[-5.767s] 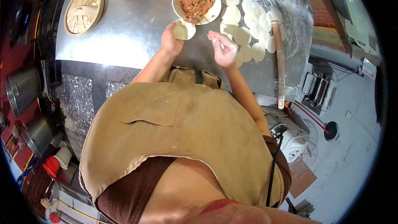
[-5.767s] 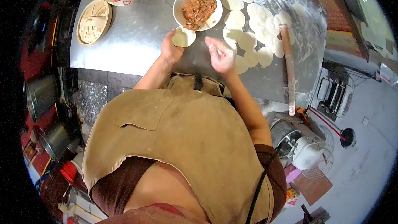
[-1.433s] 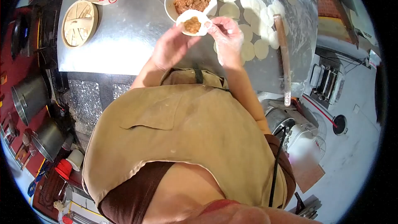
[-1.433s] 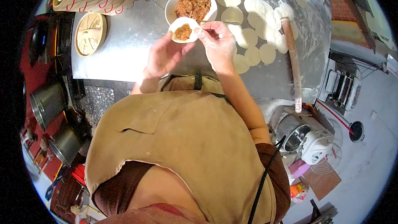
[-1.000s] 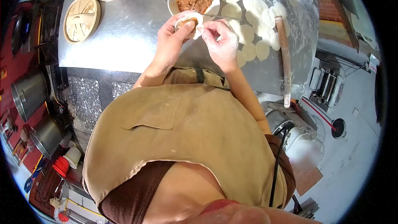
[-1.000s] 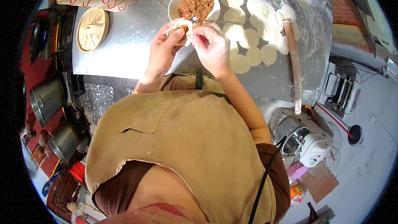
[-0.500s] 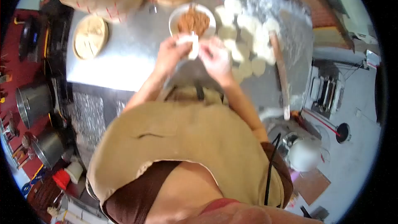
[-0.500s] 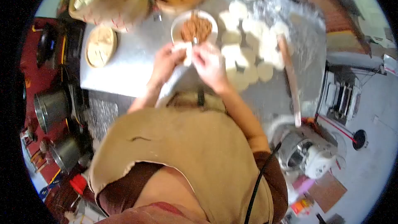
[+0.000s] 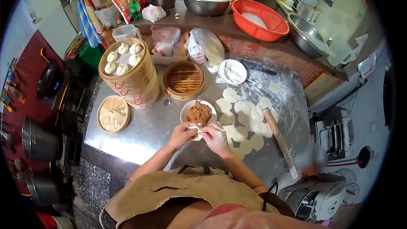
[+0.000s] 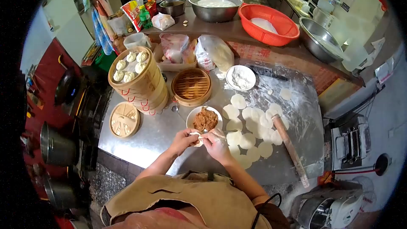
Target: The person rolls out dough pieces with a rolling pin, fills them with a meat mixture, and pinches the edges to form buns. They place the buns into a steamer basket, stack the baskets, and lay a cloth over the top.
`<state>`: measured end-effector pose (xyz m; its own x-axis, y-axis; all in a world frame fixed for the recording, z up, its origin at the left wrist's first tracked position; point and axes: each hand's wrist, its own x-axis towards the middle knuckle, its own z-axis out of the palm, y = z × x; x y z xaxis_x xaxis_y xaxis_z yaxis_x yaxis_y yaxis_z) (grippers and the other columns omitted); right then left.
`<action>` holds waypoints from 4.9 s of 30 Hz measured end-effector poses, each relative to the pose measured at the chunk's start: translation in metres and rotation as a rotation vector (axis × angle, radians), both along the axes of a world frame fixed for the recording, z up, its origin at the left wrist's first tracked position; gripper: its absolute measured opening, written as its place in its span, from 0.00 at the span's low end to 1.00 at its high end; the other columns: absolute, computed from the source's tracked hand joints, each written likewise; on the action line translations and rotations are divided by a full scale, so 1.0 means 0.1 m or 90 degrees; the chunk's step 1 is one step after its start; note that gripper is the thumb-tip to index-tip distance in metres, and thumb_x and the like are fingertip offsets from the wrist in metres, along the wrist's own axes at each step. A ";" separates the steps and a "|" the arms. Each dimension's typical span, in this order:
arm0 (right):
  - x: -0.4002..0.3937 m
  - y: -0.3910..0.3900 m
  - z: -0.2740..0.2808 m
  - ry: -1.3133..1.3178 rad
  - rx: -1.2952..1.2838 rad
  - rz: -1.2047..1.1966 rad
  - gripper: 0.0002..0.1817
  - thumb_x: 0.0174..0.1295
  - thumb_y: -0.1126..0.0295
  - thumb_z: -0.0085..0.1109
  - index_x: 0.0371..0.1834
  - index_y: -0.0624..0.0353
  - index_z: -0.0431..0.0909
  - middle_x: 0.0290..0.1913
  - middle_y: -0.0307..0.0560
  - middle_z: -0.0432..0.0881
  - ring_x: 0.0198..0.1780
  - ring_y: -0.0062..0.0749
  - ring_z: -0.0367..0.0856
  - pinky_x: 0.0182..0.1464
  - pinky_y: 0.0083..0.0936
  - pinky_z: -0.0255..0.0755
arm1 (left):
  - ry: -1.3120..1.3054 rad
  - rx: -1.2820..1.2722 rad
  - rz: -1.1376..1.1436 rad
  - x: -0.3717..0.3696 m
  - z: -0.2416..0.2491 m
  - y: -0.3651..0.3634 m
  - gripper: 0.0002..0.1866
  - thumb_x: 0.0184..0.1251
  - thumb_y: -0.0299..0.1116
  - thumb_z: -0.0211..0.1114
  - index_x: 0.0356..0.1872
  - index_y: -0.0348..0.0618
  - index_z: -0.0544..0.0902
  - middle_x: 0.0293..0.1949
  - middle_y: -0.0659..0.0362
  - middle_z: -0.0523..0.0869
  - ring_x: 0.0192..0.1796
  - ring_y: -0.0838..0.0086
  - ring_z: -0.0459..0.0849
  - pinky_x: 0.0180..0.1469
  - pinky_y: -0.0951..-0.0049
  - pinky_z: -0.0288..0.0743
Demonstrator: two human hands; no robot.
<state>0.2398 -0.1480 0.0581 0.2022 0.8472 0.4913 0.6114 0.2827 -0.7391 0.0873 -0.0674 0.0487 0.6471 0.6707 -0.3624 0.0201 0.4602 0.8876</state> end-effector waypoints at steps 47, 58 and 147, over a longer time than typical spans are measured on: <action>-0.11 -0.04 0.11 0.043 -0.030 -0.028 0.07 0.50 0.75 0.66 0.31 0.59 0.78 0.34 0.46 0.79 0.34 0.39 0.78 0.36 0.31 0.72 | -0.213 -0.155 -0.052 -0.16 0.17 0.10 0.25 0.68 0.42 0.48 0.61 0.36 0.69 0.57 0.52 0.76 0.54 0.68 0.79 0.54 0.68 0.77; -0.32 -0.04 -0.03 0.064 -0.017 -0.098 0.07 0.51 0.74 0.65 0.33 0.59 0.78 0.34 0.47 0.78 0.35 0.42 0.77 0.40 0.34 0.70 | -0.133 -0.063 0.253 0.11 0.05 -0.37 0.17 0.72 0.30 0.49 0.59 0.37 0.71 0.48 0.57 0.81 0.48 0.76 0.80 0.53 0.72 0.75; 0.04 0.08 0.46 0.216 -0.276 0.058 0.09 0.56 0.75 0.60 0.39 0.63 0.82 0.31 0.44 0.76 0.32 0.22 0.77 0.33 0.22 0.71 | -0.253 -0.179 0.266 0.45 0.00 -0.19 0.28 0.71 0.59 0.37 0.34 0.44 0.75 0.23 0.60 0.79 0.18 0.77 0.74 0.14 0.80 0.62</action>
